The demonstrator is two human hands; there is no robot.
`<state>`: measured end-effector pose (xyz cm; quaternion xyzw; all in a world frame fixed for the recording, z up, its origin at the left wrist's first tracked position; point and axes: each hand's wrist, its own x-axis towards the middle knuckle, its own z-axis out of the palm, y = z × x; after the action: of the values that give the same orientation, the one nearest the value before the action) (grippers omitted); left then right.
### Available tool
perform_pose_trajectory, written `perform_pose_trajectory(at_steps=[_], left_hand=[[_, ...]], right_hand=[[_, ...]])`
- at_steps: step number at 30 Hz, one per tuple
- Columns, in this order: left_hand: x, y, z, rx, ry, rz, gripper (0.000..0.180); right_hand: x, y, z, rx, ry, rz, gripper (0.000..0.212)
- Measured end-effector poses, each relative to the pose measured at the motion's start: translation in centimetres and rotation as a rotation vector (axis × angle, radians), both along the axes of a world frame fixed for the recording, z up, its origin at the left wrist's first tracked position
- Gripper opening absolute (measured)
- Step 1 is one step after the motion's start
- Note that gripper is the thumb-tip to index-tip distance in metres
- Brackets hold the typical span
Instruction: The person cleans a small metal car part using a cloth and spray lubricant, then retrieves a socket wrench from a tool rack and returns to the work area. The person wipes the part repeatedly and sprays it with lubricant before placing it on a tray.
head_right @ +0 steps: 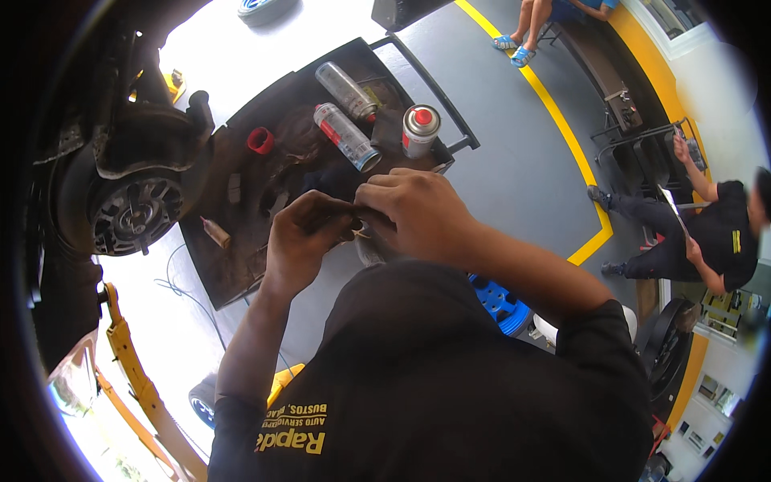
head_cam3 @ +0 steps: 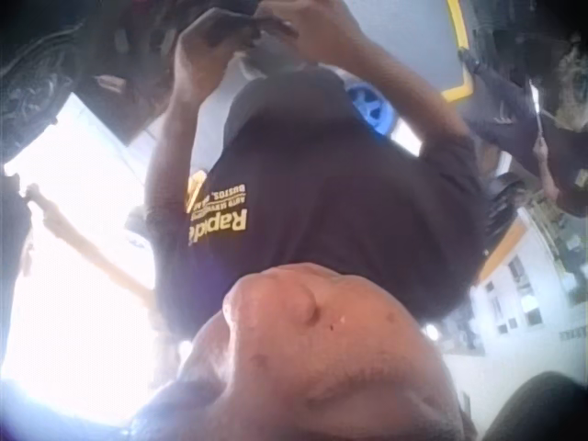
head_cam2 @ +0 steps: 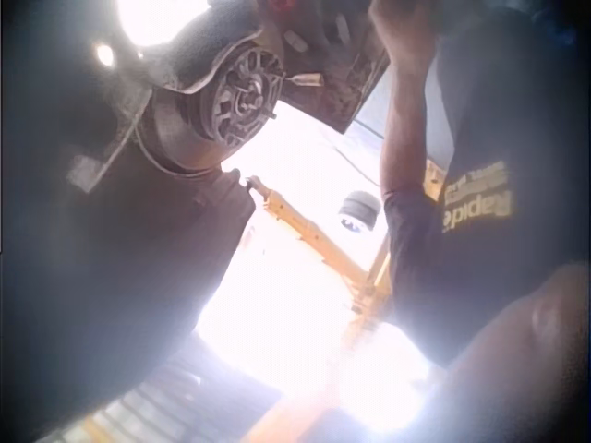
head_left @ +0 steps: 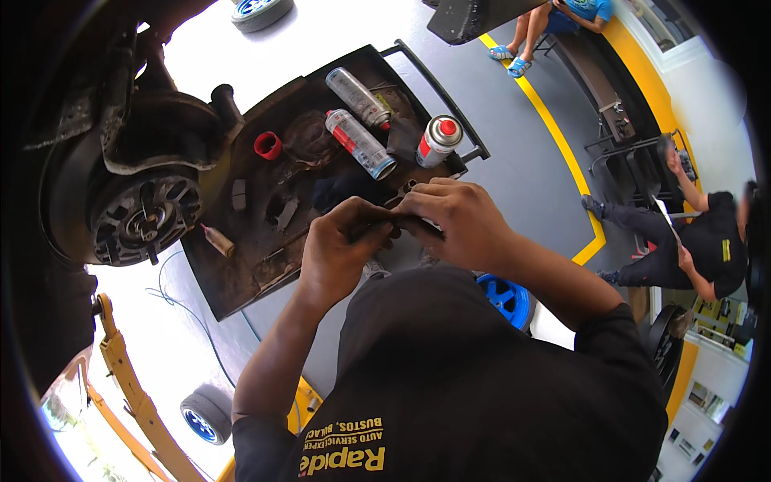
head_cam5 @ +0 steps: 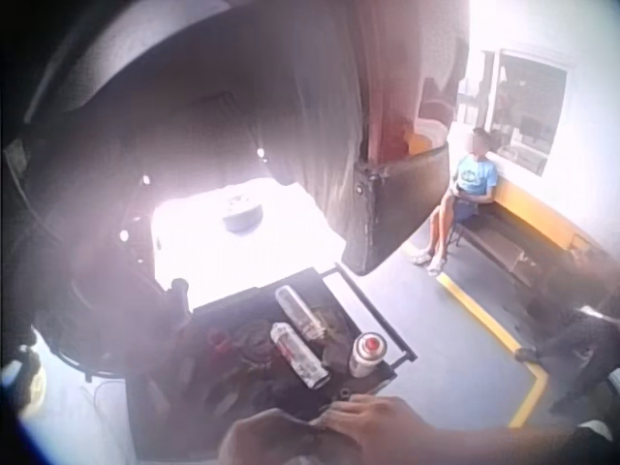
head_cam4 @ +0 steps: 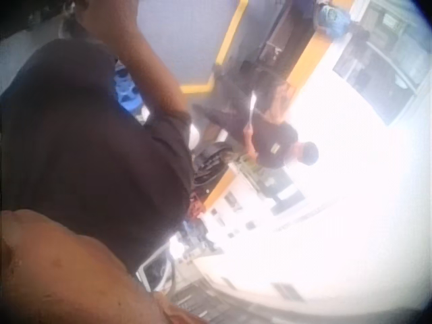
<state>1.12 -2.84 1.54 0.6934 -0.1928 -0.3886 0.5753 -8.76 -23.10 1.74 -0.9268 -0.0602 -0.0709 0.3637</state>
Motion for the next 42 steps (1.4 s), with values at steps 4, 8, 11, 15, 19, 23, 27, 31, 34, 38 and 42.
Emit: perform_pose_trajectory(at_steps=[4, 8, 11, 15, 19, 23, 27, 31, 34, 38, 42], left_hand=[[-0.3, 1.1, -0.1, 0.052, -0.384, -0.081, 0.015], [-0.3, 1.5, -0.6, -0.014, -0.512, -0.095, 0.016], [-0.7, 1.6, -0.8, -0.025, -0.401, -0.009, 0.018], [-1.3, 1.4, -0.6, -0.112, 0.013, 0.168, 0.019], [-1.1, 1.5, 0.0, -0.067, -0.059, 0.133, 0.018], [-1.6, 1.3, 0.2, 0.022, -0.328, 0.109, 0.018], [-1.4, 0.9, -0.1, -0.061, -0.746, 0.022, 0.021], [-0.3, 1.1, 0.0, -0.154, -0.954, -0.077, 0.025], [-0.1, 1.2, 0.5, -0.158, -0.905, -0.078, 0.026], [-1.1, 1.3, 0.9, -0.039, -0.447, 0.08, 0.023], [-1.3, 1.4, 0.7, -0.097, -0.074, 0.197, 0.017]], right_hand=[[0.7, -0.2, 0.7, 0.348, 0.416, -0.042, 0.015], [1.4, -0.3, 0.9, 0.408, 0.442, 0.045, 0.017], [1.5, 0.2, 0.4, 0.368, 0.217, 0.084, 0.016], [1.2, 0.6, -0.1, -0.049, -0.169, 0.126, 0.022], [1.0, 0.8, -0.1, -0.173, -0.212, 0.137, 0.024], [1.0, 0.7, 0.2, -0.011, -0.172, 0.127, 0.016], [1.5, 0.0, 0.7, 0.475, 0.463, 0.034, 0.016], [2.3, -1.1, 1.1, 0.787, 0.637, 0.085, 0.017], [2.7, -1.3, 1.0, 0.811, 0.605, 0.118, 0.014], [2.6, -0.7, 0.7, 0.465, 0.444, 0.05, 0.018], [2.2, -0.3, 0.6, -0.016, -0.224, 0.204, 0.024]])
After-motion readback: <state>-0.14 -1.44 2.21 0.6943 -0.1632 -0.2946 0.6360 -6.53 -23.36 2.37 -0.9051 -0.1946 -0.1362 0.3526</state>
